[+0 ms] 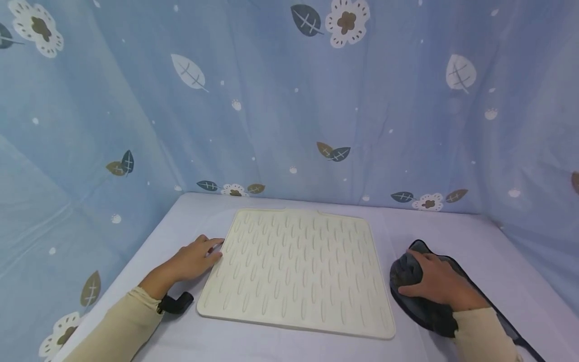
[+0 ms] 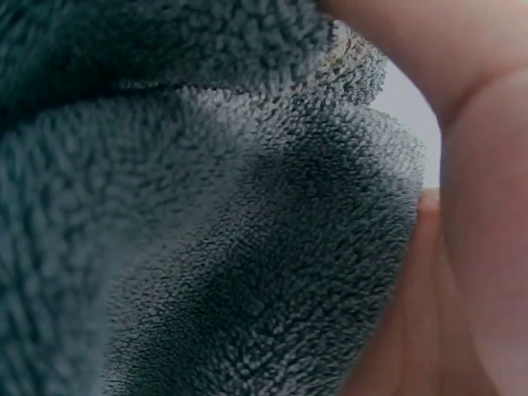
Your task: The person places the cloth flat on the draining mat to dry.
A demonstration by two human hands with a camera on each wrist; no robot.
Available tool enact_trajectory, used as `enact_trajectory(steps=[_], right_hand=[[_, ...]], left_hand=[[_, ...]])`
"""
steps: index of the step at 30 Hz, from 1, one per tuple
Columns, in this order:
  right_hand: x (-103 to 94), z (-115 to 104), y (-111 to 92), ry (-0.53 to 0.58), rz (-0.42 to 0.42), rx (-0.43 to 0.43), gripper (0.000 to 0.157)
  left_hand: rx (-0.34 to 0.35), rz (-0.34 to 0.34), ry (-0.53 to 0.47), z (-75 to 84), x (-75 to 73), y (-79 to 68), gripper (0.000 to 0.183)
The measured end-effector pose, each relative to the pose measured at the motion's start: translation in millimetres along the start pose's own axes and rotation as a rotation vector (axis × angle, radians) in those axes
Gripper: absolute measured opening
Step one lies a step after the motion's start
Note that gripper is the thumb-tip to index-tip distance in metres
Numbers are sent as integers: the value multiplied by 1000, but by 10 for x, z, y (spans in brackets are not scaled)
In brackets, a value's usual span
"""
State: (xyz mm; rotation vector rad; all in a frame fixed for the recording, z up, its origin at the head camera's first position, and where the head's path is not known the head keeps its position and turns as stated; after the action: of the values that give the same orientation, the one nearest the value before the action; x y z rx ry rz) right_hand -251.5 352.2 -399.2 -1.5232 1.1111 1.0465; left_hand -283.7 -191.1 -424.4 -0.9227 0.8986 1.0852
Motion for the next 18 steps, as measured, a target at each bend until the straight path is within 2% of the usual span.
enact_trajectory(steps=[8,18], right_hand=[[53,44,-15,-16,-25,14,118],[48,18,18,-22,-37,-20,103]], left_hand=[[20,5,-7,14,-10,15,51],[-2,-6,-7,-3,-17,-7,50]])
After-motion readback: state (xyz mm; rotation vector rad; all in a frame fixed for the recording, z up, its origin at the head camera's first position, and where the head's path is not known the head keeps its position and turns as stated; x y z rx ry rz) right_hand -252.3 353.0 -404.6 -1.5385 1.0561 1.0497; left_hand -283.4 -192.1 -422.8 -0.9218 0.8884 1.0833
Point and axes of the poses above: each hand's wrist, its own y-axis towards the middle knuckle, its own x-axis out of the palm, z = x × y, the point moved 5 cm from there along y, towards the middle knuckle, and after that the axes turned 5 degrees about -z, right-handed, at the moved point
